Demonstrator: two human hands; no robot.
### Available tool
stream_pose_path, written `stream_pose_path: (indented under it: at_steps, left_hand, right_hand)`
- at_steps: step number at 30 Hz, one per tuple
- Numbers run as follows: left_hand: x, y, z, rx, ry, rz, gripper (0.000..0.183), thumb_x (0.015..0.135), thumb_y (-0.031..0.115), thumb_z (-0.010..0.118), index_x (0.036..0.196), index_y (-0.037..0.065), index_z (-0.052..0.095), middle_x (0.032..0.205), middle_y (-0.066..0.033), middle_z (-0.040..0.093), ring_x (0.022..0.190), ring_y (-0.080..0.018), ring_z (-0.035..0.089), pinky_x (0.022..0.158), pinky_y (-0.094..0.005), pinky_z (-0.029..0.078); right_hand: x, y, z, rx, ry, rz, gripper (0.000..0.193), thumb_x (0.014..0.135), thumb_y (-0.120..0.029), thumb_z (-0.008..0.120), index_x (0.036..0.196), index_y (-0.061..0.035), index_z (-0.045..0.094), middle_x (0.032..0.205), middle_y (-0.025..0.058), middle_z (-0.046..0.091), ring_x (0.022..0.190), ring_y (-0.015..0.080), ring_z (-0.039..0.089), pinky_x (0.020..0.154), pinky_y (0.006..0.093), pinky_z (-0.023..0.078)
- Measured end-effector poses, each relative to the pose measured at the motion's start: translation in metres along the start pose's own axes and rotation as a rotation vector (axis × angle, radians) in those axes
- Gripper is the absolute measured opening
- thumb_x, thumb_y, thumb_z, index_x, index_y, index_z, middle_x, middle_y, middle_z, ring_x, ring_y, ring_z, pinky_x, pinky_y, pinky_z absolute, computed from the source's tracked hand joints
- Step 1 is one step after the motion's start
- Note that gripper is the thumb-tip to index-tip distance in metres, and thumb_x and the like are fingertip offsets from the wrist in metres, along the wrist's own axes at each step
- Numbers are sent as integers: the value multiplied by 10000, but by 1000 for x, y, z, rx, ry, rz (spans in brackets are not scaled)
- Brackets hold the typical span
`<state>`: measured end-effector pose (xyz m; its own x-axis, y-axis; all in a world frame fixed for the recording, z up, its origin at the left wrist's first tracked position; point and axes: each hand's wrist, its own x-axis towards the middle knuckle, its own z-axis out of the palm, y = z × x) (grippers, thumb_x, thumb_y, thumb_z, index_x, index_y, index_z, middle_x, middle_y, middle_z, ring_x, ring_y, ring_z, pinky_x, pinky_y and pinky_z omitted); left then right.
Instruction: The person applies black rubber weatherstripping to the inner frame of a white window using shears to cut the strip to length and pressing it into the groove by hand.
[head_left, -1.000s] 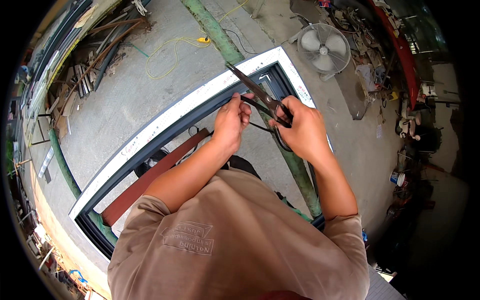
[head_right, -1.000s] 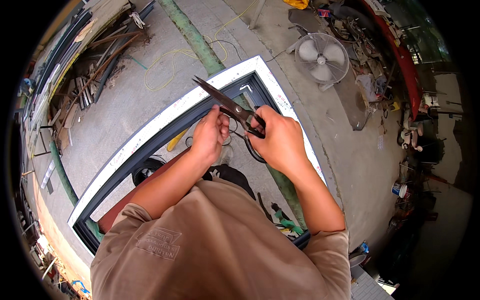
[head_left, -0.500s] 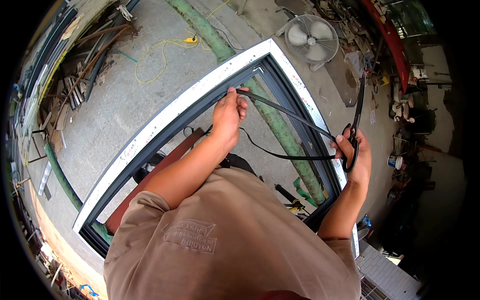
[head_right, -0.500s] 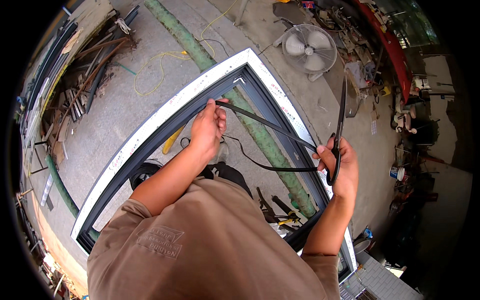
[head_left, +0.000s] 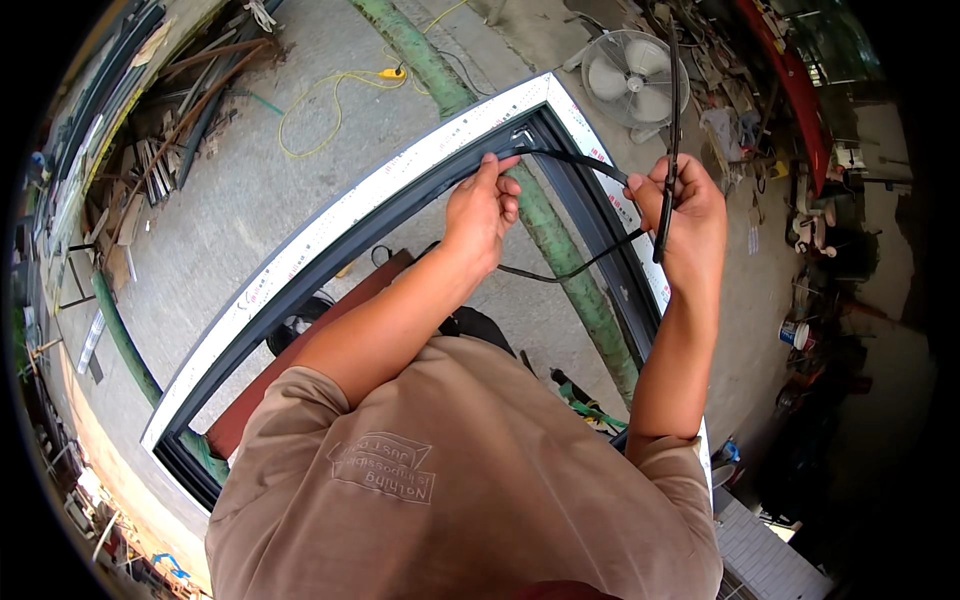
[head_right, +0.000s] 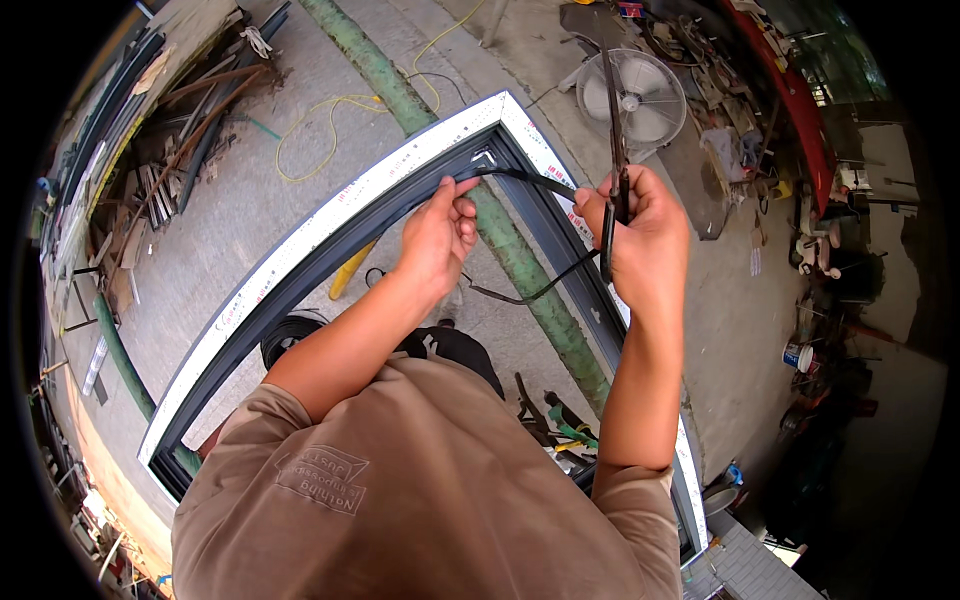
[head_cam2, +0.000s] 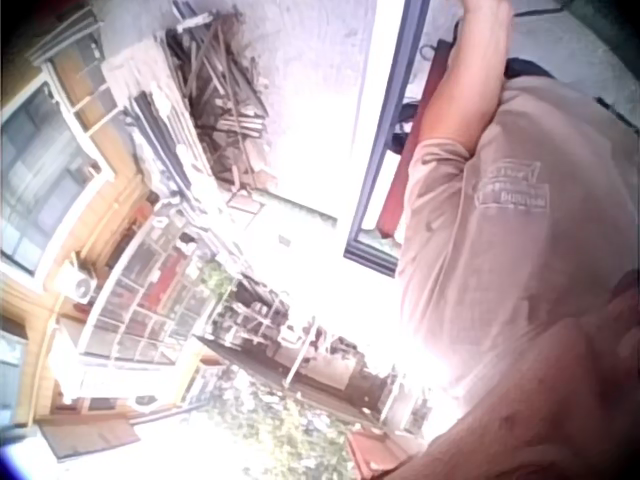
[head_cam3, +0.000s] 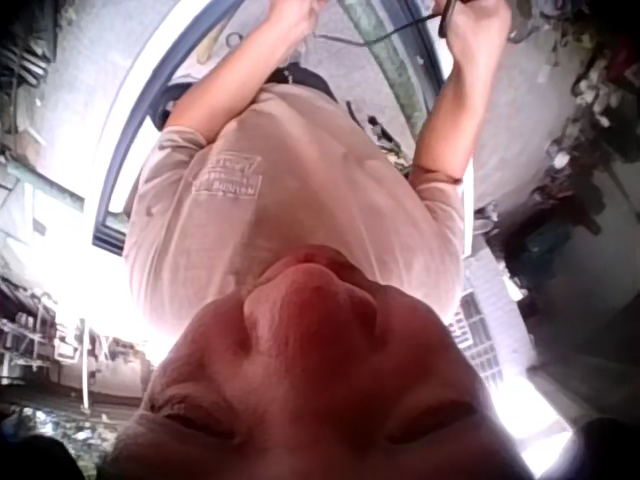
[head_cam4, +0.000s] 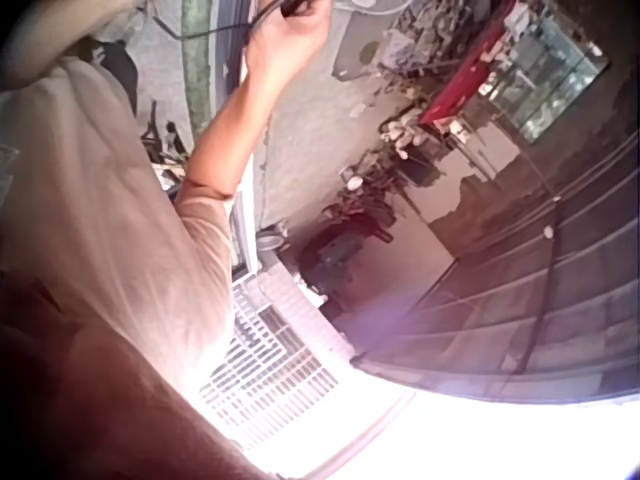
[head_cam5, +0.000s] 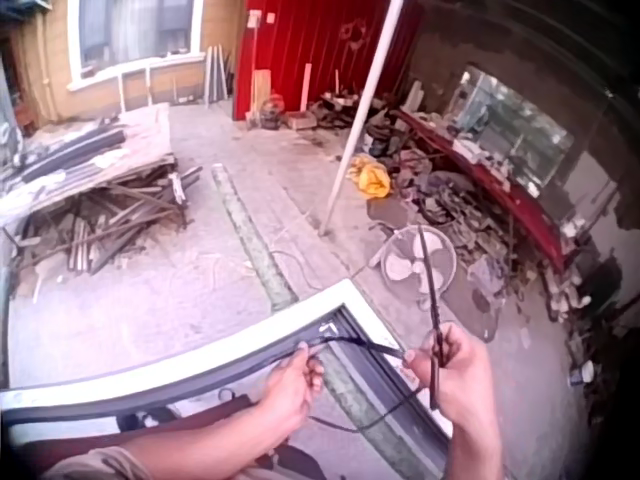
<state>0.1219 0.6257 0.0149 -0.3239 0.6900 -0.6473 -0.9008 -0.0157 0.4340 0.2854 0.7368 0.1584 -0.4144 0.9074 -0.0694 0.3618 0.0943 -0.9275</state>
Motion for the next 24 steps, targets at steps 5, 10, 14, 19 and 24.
stream_pose_path:
  at_steps: [5, 10, 14, 19, 24]
  left_hand:
    - [9, 0, -2, -98, 2, -42, 357, 1172, 361, 604, 1269, 47, 744, 831, 44, 607, 683, -71, 505, 631, -227, 446]
    - [7, 3, 3, -182, 20, -86, 333, 1161, 346, 626, 1232, 52, 764, 816, 49, 586, 679, -79, 498, 613, -230, 440]
    - [3, 7, 11, -74, 86, -70, 339, 1168, 346, 603, 1227, 57, 770, 791, 52, 569, 658, -81, 485, 599, -236, 442]
    - [3, 4, 11, 59, 159, -52, 420, 1130, 460, 612, 914, 101, 647, 703, 33, 504, 579, -100, 423, 532, -279, 336]
    - [1, 2, 12, 211, 199, -11, 473, 1112, 509, 620, 828, 139, 542, 672, 40, 441, 551, -100, 372, 520, -292, 286]
  right_hand:
    - [19, -6, 9, 31, -45, -13, 239, 927, -104, 876, 1009, -37, 661, 816, 41, 755, 609, 38, 543, 543, 235, 386]
    - [27, -6, 6, 126, -84, -36, 236, 941, -125, 864, 1006, -55, 649, 815, 48, 712, 629, 68, 571, 560, 235, 407]
    - [36, -6, 6, 227, -119, -33, 231, 940, -158, 848, 995, -74, 640, 795, 64, 676, 606, 81, 520, 575, 240, 387]
    - [50, 9, 9, 314, -208, -34, 247, 926, -147, 870, 972, -58, 644, 765, 37, 680, 593, 80, 561, 578, 247, 433]
    - [63, 24, 12, 378, -305, -56, 256, 945, -188, 843, 938, -71, 614, 765, 43, 665, 588, 82, 560, 574, 250, 437]
